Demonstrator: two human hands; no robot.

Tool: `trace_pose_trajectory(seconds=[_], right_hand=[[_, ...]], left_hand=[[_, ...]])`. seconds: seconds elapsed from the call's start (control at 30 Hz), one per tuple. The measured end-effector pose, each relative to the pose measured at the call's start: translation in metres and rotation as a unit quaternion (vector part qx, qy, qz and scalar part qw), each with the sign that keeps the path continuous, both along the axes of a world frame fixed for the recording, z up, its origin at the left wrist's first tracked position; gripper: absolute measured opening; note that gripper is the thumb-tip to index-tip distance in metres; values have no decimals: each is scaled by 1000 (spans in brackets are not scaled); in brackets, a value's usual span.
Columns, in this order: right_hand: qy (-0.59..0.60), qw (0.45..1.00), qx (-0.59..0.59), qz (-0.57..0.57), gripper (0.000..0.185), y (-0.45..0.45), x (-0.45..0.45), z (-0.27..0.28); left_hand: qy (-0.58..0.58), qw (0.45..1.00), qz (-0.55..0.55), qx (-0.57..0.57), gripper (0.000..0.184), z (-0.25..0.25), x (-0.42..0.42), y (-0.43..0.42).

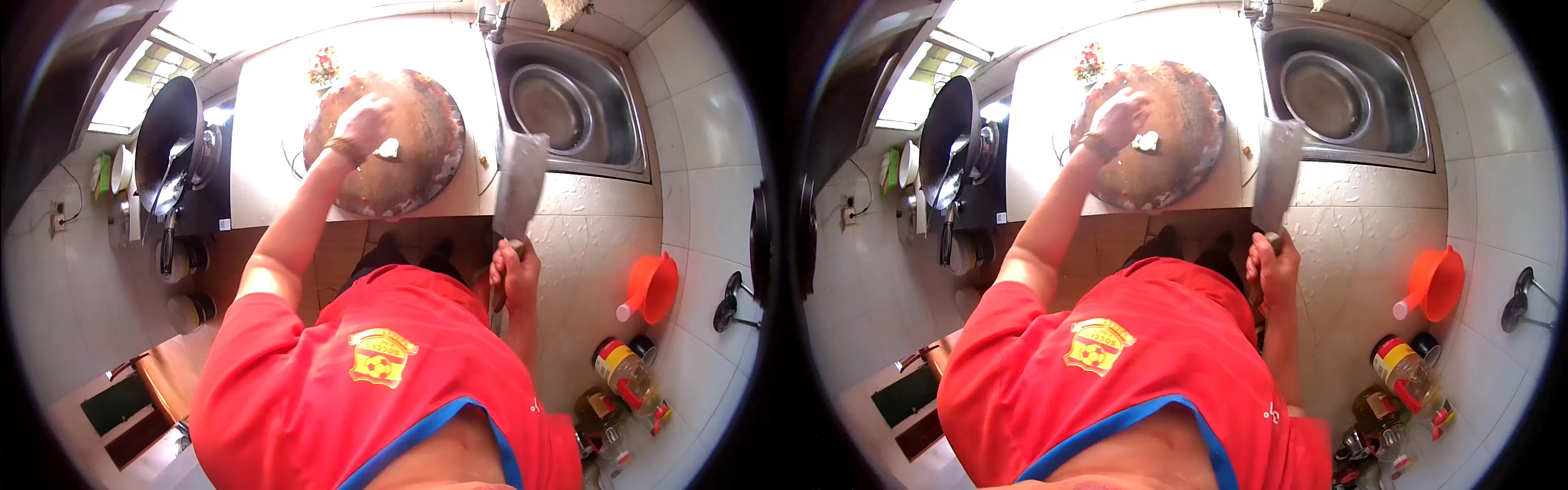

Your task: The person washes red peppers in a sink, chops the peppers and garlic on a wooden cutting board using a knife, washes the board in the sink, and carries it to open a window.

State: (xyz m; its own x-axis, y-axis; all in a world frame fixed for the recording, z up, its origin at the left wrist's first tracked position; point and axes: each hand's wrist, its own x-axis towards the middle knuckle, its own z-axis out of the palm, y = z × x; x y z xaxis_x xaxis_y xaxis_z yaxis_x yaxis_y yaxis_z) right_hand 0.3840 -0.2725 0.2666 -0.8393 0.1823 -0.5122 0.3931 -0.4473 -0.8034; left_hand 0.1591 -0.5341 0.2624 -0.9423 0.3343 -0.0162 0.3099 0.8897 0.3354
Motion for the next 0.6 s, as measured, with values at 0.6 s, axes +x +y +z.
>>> trace_pose_trajectory(seconds=[0.6], right_hand=[[10, 966, 156, 208, 57, -102, -66, -10]], left_hand=[[-8, 982, -113, 152, 11, -63, 21, -65]])
